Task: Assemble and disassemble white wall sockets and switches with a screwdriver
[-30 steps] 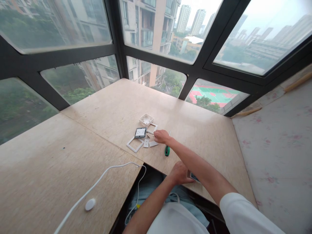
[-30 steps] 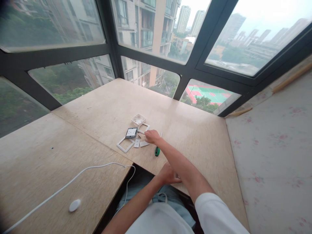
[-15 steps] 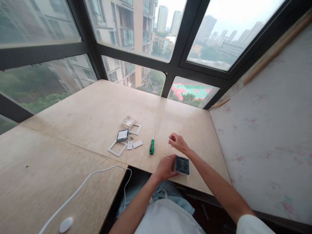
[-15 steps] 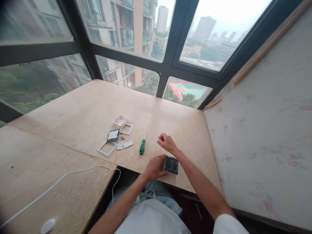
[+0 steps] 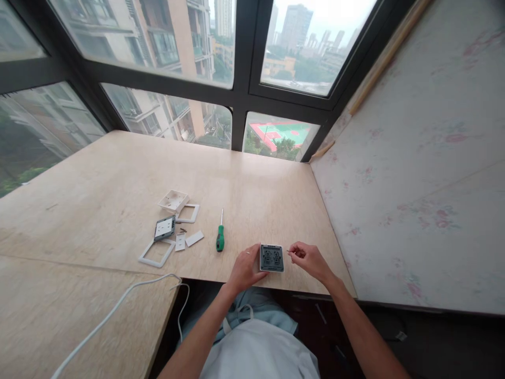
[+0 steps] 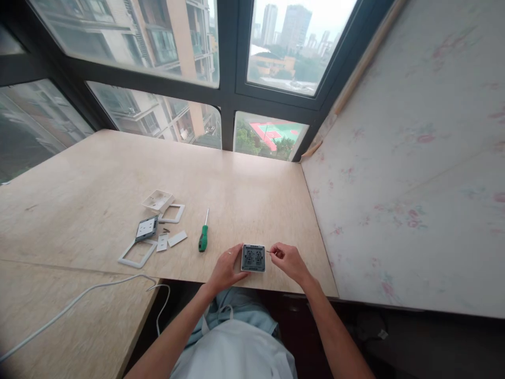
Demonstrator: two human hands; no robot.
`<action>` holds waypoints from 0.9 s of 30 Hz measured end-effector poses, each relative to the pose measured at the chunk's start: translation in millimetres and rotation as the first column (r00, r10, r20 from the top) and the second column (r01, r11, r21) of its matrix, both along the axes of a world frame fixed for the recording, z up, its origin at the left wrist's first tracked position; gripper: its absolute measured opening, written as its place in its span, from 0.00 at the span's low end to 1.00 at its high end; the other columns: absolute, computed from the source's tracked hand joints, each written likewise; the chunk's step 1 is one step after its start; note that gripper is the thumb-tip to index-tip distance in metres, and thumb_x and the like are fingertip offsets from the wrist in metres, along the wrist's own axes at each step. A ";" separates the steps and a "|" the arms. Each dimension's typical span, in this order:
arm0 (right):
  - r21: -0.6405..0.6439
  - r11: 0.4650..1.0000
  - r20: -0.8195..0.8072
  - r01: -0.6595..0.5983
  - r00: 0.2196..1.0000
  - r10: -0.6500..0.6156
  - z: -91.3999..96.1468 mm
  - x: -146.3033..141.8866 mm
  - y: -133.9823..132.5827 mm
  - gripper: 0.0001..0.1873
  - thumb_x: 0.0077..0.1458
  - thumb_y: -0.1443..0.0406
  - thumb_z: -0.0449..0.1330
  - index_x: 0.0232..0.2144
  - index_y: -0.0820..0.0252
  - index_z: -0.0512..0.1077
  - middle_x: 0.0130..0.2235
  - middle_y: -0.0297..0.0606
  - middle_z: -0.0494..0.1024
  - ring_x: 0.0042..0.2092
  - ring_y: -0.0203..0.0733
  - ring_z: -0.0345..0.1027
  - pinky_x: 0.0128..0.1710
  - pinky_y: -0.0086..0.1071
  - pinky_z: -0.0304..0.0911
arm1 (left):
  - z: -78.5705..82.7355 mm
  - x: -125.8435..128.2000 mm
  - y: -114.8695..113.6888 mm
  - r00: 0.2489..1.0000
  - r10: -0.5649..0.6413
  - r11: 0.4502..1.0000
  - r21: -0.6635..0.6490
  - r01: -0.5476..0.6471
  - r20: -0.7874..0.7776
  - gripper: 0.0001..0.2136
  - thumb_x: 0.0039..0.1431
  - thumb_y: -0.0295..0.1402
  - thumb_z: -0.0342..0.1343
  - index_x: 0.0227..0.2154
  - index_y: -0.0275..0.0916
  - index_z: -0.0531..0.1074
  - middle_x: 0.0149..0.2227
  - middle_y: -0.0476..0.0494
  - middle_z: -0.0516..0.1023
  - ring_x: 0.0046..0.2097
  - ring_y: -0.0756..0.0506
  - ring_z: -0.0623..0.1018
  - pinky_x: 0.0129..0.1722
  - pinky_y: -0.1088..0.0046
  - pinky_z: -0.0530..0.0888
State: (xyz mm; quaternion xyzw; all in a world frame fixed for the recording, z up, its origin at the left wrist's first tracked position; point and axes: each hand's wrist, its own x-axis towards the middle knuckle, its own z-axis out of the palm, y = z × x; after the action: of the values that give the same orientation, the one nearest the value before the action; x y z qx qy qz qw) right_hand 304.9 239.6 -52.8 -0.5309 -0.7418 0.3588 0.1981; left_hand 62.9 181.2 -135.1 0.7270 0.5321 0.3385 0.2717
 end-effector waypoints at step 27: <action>0.229 0.955 -0.079 -0.190 0.974 0.212 -23.0 -7.7 -9.0 0.13 0.64 0.65 0.53 0.40 0.53 0.78 0.38 0.38 0.78 0.39 0.39 0.73 0.40 0.33 0.68 | 11.0 1.7 1.8 0.990 -0.035 0.999 0.013 0.037 -0.134 0.35 0.57 0.52 0.56 0.63 0.40 0.55 0.61 0.33 0.64 0.61 0.37 0.67 0.58 0.55 0.66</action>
State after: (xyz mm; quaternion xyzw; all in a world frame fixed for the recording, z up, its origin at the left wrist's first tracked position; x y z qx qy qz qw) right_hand 297.2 230.6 -75.8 -0.4082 -0.8160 0.3193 0.2558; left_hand 64.6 183.0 -124.1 0.7596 0.5334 0.2881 0.2356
